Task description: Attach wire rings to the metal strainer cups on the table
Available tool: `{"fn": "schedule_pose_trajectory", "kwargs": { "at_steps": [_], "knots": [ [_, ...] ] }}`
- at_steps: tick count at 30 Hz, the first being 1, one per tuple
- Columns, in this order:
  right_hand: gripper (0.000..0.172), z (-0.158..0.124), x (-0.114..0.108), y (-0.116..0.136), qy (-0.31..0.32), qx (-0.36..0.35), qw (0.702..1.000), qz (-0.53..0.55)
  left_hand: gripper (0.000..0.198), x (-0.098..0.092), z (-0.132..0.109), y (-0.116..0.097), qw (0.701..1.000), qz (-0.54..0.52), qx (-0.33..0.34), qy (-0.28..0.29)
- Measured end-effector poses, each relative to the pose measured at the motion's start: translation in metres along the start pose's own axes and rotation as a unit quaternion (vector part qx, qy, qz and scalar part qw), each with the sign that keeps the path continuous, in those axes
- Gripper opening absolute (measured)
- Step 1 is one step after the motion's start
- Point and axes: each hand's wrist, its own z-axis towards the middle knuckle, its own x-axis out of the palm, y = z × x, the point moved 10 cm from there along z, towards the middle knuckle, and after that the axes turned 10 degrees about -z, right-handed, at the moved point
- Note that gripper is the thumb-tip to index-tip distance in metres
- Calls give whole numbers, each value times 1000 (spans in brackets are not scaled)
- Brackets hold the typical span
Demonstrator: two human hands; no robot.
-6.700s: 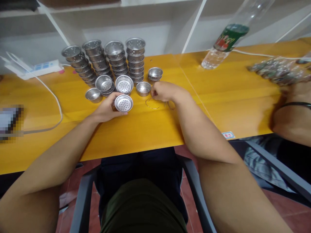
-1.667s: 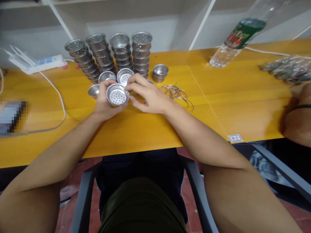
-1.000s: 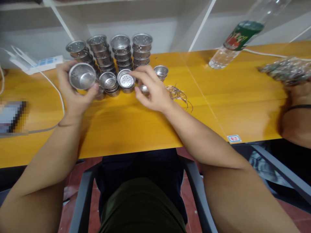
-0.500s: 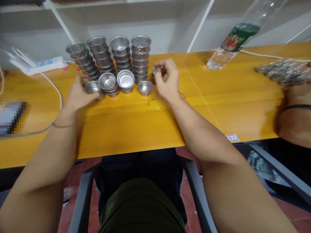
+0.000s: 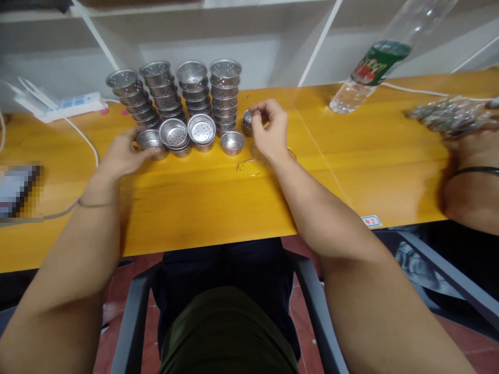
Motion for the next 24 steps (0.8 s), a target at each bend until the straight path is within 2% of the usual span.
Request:
{"fn": "schedule_pose_trajectory", "kwargs": {
  "at_steps": [3,8,13,16,21,24],
  "knots": [
    [41,0,3,-5,25,15,999,-20,87,0,-3,-7,1000,0,-7,-13],
    [48,0,3,-3,24,13,999,-38,72,1,-7,-21,1000,17,-2,-14],
    [51,-4,11,0,53,34,996,-64,91,0,-8,-15,999,40,-33,11],
    [50,-4,13,0,57,36,996,-65,93,-1,-7,-11,998,46,-40,13],
    [46,-5,16,-4,59,20,997,-35,88,0,-9,-13,1000,1,-13,-6],
    [44,-5,16,-3,75,13,997,-34,96,-3,-12,-18,1000,5,18,-18]
  ]
}}
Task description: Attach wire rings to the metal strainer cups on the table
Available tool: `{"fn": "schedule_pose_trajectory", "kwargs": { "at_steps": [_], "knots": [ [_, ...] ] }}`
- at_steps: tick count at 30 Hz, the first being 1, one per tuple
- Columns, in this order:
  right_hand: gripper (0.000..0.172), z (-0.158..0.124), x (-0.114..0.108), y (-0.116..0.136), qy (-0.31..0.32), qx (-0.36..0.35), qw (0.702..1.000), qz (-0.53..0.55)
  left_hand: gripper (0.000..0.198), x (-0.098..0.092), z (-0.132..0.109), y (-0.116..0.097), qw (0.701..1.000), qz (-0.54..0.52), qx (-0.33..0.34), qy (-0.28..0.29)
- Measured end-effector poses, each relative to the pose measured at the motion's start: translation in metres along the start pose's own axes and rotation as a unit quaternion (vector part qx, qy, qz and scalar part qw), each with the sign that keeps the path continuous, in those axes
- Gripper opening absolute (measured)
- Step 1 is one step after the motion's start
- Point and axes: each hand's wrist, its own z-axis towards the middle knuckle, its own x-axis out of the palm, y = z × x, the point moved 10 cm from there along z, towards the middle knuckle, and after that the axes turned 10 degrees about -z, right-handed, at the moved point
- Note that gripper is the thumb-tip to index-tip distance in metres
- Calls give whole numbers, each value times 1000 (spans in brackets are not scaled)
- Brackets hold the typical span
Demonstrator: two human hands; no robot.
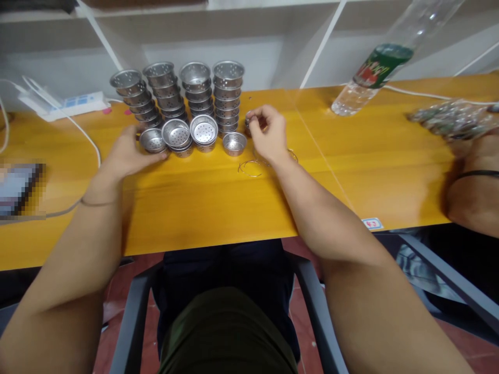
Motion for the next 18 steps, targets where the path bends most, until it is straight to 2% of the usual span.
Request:
{"fn": "schedule_pose_trajectory", "kwargs": {
  "at_steps": [2,5,8,10,13,16,18],
  "knots": [
    [38,-1,1,5,37,-9,999,-13,101,-6,-2,-4,1000,11,16,-20],
    [24,-6,11,22,148,-56,987,-28,94,-28,-6,-14,993,-26,40,-104],
    [23,-17,22,42,261,-134,955,-41,85,-46,-19,-35,974,-76,82,-195],
    [21,-23,26,51,307,-169,935,-57,80,-43,-31,-53,968,-70,111,-215],
    [23,-25,25,60,329,-175,926,-59,69,-12,-43,-81,975,-47,158,-148],
    [28,-24,10,81,285,-173,943,-10,51,25,-54,-107,966,-65,242,-64],
    [31,-28,-4,99,245,-177,953,19,42,45,-58,-115,957,-98,273,-18]
  ]
}}
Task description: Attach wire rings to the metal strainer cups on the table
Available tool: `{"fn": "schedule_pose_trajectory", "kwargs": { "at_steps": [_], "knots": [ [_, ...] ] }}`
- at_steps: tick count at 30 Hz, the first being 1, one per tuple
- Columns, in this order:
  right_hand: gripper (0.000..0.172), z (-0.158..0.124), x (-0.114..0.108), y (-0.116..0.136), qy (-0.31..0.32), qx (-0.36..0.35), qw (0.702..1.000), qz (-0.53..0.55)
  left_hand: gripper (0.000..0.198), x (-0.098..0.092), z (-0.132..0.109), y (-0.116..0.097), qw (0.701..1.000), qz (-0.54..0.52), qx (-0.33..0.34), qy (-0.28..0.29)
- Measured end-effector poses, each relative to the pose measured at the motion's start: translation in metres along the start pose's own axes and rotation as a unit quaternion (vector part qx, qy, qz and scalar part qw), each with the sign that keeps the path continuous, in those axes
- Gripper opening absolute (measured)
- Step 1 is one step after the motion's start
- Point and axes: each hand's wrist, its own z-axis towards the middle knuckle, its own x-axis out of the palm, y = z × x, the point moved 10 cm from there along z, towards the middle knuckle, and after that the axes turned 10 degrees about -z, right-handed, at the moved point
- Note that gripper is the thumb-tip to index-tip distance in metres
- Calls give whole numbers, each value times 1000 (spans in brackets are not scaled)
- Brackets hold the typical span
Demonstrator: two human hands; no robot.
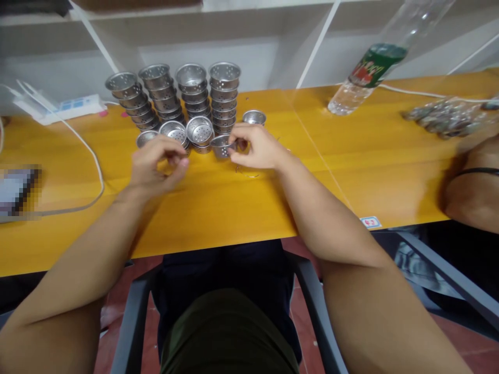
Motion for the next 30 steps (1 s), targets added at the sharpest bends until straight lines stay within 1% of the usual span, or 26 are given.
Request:
{"fn": "schedule_pose_trajectory", "kwargs": {
  "at_steps": [3,5,7,10,13,15,18,19,20,21,23,24,25,27,29,30],
  "knots": [
    [34,-6,-5,38,-33,-41,999,11,45,24,-1,10,996,-71,-28,45],
    [32,-10,0,61,-31,-79,996,19,53,37,-4,21,989,-108,-72,72],
    [30,-11,8,74,-14,-102,994,27,63,46,-7,33,981,-121,-119,90],
    [31,-11,12,74,-9,-103,994,42,73,51,-10,45,976,-117,-160,96],
    [34,-10,10,67,-15,-103,990,95,71,56,-12,54,967,-151,-177,101],
    [33,-9,14,67,15,-115,982,146,72,63,-14,56,958,-203,-170,113],
    [31,-8,25,66,80,-119,969,200,80,73,-17,59,940,-278,-153,123],
    [32,-8,26,61,89,-110,967,212,83,75,-18,62,936,-290,-155,122],
    [33,-6,26,53,86,-92,968,218,86,77,-18,66,935,-294,-158,119],
    [34,-5,22,41,69,-66,973,213,88,77,-18,70,937,-289,-159,114],
    [31,-3,9,10,26,-1,987,158,87,74,-17,74,950,-257,-141,107],
    [28,-3,2,-6,18,31,994,108,85,72,-15,75,957,-238,-127,104],
    [25,-4,-1,-21,33,54,996,55,83,70,-14,74,964,-219,-111,100],
    [21,-8,0,-49,106,93,990,-18,79,67,-12,72,974,-188,-86,97],
    [21,-14,6,-70,180,124,975,-41,78,66,-12,70,977,-176,-73,99],
    [19,-17,9,-77,208,133,968,-46,78,67,-12,69,976,-179,-73,101]
  ]
}}
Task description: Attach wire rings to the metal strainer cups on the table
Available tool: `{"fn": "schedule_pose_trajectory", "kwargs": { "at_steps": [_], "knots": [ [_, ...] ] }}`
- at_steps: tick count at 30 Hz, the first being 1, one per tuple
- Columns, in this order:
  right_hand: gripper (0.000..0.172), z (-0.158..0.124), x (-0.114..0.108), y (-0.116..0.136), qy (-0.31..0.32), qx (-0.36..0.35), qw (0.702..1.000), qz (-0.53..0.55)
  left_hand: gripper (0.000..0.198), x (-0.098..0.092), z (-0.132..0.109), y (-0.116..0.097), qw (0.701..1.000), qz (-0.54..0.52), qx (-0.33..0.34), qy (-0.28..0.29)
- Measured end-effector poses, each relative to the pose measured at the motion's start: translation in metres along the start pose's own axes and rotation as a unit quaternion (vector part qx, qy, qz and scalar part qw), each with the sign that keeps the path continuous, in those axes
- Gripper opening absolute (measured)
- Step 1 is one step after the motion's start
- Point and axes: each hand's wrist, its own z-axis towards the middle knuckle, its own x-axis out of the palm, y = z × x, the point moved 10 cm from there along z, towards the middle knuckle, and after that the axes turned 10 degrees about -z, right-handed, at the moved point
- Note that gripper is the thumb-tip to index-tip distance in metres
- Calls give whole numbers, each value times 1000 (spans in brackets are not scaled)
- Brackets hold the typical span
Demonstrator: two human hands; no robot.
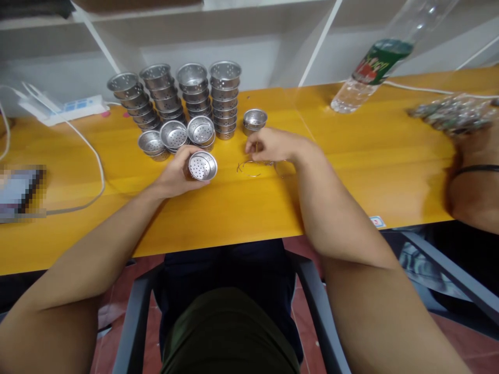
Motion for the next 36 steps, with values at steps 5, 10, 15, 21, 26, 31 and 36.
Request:
{"fn": "schedule_pose_trajectory", "kwargs": {
  "at_steps": [5,10,15,21,26,31,36],
  "knots": [
    [19,3,13,1,49,30,995,-79,77,4,-2,5,998,-54,-20,4],
    [29,-1,12,17,64,67,986,-140,78,5,-1,6,998,-65,-26,1],
    [27,-1,7,18,41,51,991,-115,80,5,-1,6,997,-76,-26,-3],
    [30,1,-5,5,-55,21,996,63,82,4,-1,10,996,-89,-10,-2],
    [20,6,1,11,-86,-19,979,184,85,1,0,10,996,-90,-1,-12],
    [31,15,8,10,-115,-40,963,239,93,1,1,8,995,-102,-1,-11],
    [29,21,12,22,-144,-79,958,236,97,-10,3,-4,997,-52,42,-31]
  ]
}}
